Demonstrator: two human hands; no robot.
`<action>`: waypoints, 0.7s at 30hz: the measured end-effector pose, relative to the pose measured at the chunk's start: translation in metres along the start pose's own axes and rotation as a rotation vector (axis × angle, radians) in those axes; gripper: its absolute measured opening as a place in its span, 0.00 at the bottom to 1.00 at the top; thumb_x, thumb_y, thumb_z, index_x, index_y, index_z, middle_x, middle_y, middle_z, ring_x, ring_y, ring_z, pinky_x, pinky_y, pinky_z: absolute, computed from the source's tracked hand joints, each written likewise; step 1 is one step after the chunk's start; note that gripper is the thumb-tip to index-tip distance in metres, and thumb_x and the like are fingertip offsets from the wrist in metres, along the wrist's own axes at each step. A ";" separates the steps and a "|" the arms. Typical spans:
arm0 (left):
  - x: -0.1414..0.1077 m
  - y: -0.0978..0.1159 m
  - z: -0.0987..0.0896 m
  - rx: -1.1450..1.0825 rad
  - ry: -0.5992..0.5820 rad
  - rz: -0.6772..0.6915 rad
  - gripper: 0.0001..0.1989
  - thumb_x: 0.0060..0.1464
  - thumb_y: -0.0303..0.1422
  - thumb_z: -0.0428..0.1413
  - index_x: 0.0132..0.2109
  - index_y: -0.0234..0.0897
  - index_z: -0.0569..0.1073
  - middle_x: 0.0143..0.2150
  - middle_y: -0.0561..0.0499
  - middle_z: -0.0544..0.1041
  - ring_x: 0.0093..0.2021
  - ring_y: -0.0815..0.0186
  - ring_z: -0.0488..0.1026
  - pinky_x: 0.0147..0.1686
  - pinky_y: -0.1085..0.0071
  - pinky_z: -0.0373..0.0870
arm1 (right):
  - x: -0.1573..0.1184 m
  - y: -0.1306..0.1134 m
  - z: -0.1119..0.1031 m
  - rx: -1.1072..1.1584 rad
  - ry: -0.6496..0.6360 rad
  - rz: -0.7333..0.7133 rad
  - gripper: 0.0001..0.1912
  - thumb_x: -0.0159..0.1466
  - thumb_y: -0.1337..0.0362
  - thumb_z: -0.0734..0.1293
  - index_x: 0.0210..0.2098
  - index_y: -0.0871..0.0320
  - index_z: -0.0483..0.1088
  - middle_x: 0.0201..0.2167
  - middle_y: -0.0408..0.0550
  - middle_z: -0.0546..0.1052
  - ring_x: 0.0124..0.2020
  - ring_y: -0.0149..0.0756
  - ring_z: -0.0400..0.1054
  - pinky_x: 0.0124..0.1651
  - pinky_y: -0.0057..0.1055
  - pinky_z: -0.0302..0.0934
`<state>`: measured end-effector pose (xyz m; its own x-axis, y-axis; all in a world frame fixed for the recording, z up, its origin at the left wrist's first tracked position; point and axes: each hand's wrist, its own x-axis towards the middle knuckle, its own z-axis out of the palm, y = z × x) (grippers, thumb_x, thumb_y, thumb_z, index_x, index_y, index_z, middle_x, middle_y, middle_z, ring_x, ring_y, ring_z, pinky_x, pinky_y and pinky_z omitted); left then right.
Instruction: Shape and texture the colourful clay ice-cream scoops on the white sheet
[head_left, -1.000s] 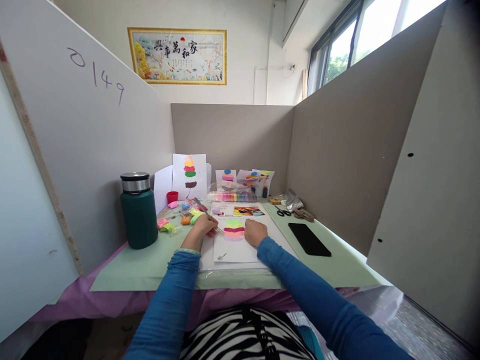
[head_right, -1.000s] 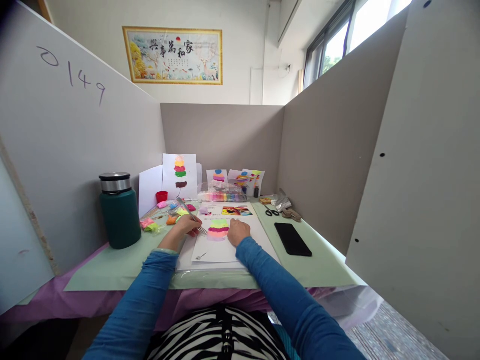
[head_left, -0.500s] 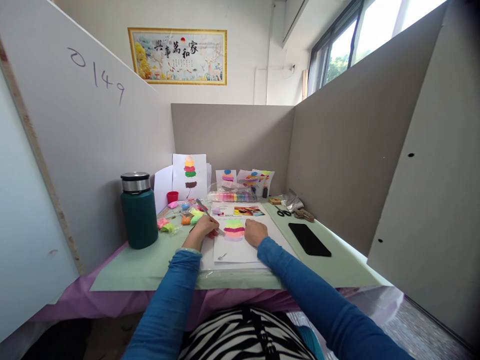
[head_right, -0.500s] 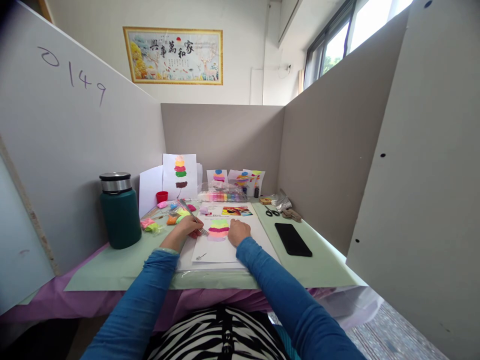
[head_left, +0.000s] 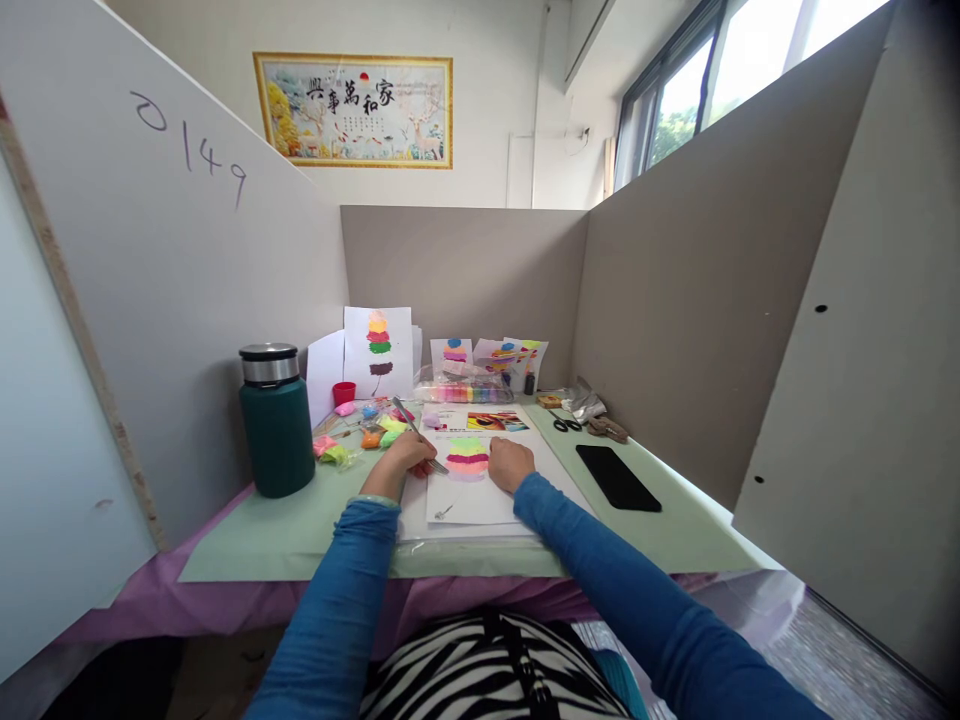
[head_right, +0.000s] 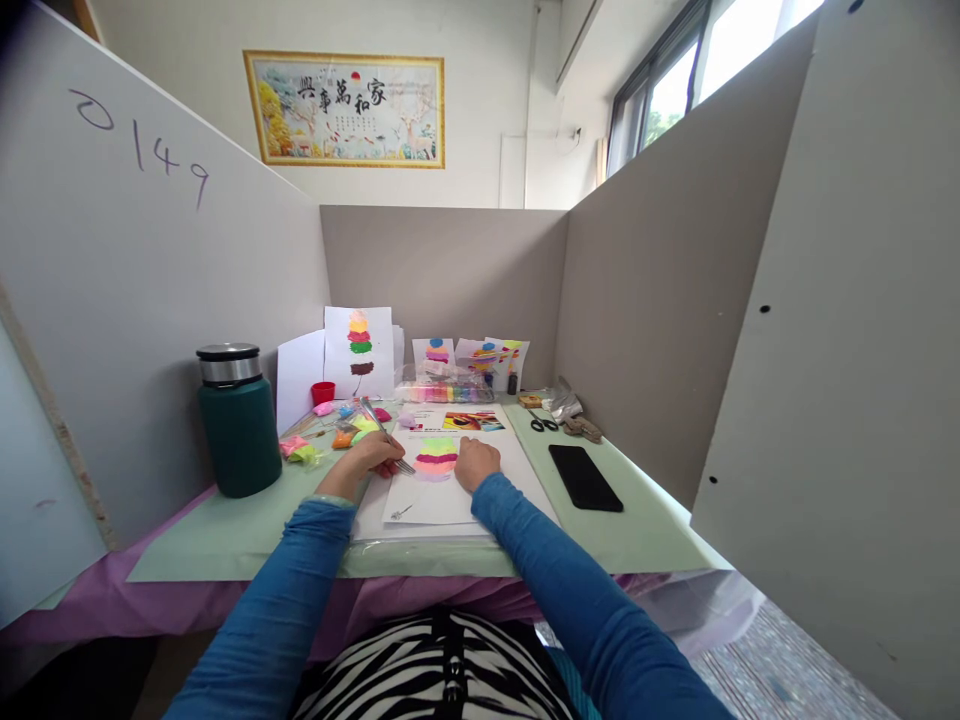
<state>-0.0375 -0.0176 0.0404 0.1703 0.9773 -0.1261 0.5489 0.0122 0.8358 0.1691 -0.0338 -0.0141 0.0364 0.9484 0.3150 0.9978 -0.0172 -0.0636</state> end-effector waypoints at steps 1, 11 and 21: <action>0.000 0.000 0.000 -0.021 0.013 0.008 0.04 0.48 0.21 0.53 0.32 0.29 0.71 0.17 0.51 0.71 0.19 0.68 0.70 0.22 0.74 0.69 | 0.000 0.000 0.000 -0.001 0.000 0.000 0.16 0.62 0.71 0.57 0.47 0.62 0.69 0.43 0.58 0.76 0.44 0.43 0.72 0.43 0.33 0.60; 0.005 -0.002 0.005 0.047 0.004 0.010 0.02 0.49 0.23 0.54 0.30 0.30 0.71 0.17 0.51 0.71 0.18 0.69 0.69 0.21 0.76 0.66 | 0.000 0.000 0.000 0.008 -0.013 0.000 0.16 0.62 0.71 0.57 0.47 0.62 0.69 0.44 0.58 0.76 0.45 0.43 0.72 0.43 0.34 0.60; 0.009 -0.004 0.005 0.022 0.020 0.060 0.02 0.49 0.24 0.53 0.31 0.31 0.71 0.18 0.50 0.72 0.19 0.68 0.70 0.23 0.75 0.67 | 0.000 0.000 0.000 0.005 -0.011 -0.002 0.16 0.62 0.71 0.57 0.46 0.61 0.69 0.43 0.57 0.76 0.44 0.42 0.72 0.42 0.33 0.60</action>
<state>-0.0343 -0.0102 0.0330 0.1871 0.9802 -0.0650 0.5558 -0.0511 0.8297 0.1694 -0.0337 -0.0139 0.0336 0.9517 0.3052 0.9976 -0.0136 -0.0673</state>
